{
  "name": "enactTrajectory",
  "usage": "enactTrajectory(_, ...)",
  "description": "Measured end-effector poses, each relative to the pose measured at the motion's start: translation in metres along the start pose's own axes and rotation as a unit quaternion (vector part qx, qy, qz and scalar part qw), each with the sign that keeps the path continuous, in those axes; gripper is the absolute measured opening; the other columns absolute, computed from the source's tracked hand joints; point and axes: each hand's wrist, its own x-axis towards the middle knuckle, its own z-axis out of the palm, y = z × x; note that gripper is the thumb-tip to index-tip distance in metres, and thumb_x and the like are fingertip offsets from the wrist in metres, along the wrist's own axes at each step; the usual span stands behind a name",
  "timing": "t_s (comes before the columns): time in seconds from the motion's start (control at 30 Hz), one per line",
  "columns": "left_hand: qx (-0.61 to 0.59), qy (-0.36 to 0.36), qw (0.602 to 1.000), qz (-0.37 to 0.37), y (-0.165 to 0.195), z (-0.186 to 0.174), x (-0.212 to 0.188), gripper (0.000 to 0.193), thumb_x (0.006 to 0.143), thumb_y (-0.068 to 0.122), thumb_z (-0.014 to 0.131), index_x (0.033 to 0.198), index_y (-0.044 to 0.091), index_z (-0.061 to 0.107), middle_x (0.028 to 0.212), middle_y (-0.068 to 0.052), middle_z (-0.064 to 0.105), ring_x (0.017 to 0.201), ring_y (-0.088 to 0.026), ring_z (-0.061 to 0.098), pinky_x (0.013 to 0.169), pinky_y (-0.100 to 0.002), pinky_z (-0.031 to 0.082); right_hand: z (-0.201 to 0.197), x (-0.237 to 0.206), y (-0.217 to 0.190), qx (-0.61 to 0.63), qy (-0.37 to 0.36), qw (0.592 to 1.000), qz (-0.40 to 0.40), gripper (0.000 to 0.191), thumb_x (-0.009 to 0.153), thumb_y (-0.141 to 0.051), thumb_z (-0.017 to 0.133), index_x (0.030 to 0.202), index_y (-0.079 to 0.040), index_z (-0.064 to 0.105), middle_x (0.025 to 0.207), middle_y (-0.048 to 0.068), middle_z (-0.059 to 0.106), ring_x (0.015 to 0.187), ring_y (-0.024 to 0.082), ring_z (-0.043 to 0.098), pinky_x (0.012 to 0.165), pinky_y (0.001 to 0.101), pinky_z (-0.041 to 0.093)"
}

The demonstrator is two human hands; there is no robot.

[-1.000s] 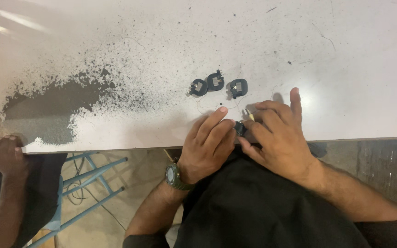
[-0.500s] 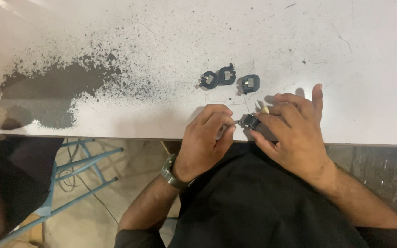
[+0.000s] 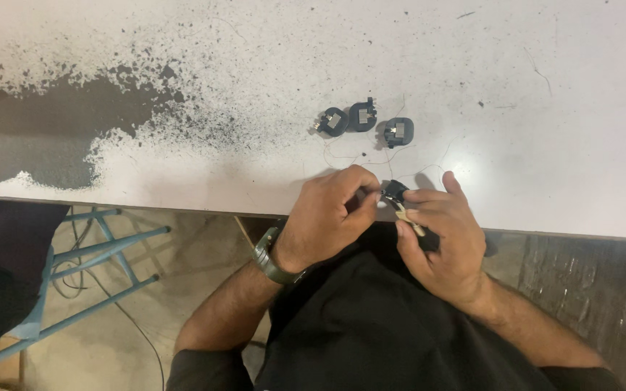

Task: The person sits at a white workbench and assembles small black plastic housings, pressing small inserts into each housing and using a small hand tool to seat or adjust the parts. Finished housings are set aside in growing piles on the table, and the person works through the parts one at a time.

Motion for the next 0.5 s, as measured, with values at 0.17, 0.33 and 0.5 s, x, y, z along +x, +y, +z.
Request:
enactTrajectory(0.17, -0.028, -0.003, 1.0, 0.013, -0.003, 0.001, 0.002, 0.009, 0.089, 0.006, 0.069, 0.094, 0.006, 0.062, 0.078, -0.005, 0.067, 0.069, -0.019, 0.067, 0.061, -0.032, 0.052, 0.002, 0.0, -0.001, -0.022, -0.014, 1.0, 0.007, 0.029, 0.085, 0.004, 0.076, 0.107, -0.006, 0.06, 0.098, 0.01, 0.069, 0.111, 0.031, 0.072, 0.122, 0.0596, 0.039)
enactTrajectory(0.33, -0.034, -0.015, 0.999, 0.025, -0.005, 0.005, 0.002, 0.012, 0.085, 0.004, 0.07, 0.09, 0.006, 0.06, 0.075, -0.005, 0.065, 0.068, -0.02, 0.065, 0.062, -0.033, 0.051, 0.004, 0.001, -0.002, -0.036, -0.018, 0.999, -0.003, 0.03, 0.084, 0.005, 0.076, 0.107, -0.005, 0.06, 0.1, 0.01, 0.07, 0.113, 0.031, 0.071, 0.122, 0.0597, 0.039)
enactTrajectory(0.5, -0.016, 0.008, 0.999, 0.027, -0.006, 0.011, 0.0, 0.014, 0.082, 0.001, 0.069, 0.087, 0.006, 0.057, 0.076, -0.006, 0.064, 0.068, -0.021, 0.064, 0.059, -0.034, 0.049, 0.002, -0.001, -0.004, -0.037, -0.018, 0.999, 0.001, 0.03, 0.083, 0.005, 0.077, 0.105, -0.006, 0.06, 0.101, 0.012, 0.069, 0.116, 0.031, 0.071, 0.121, 0.0601, 0.04)
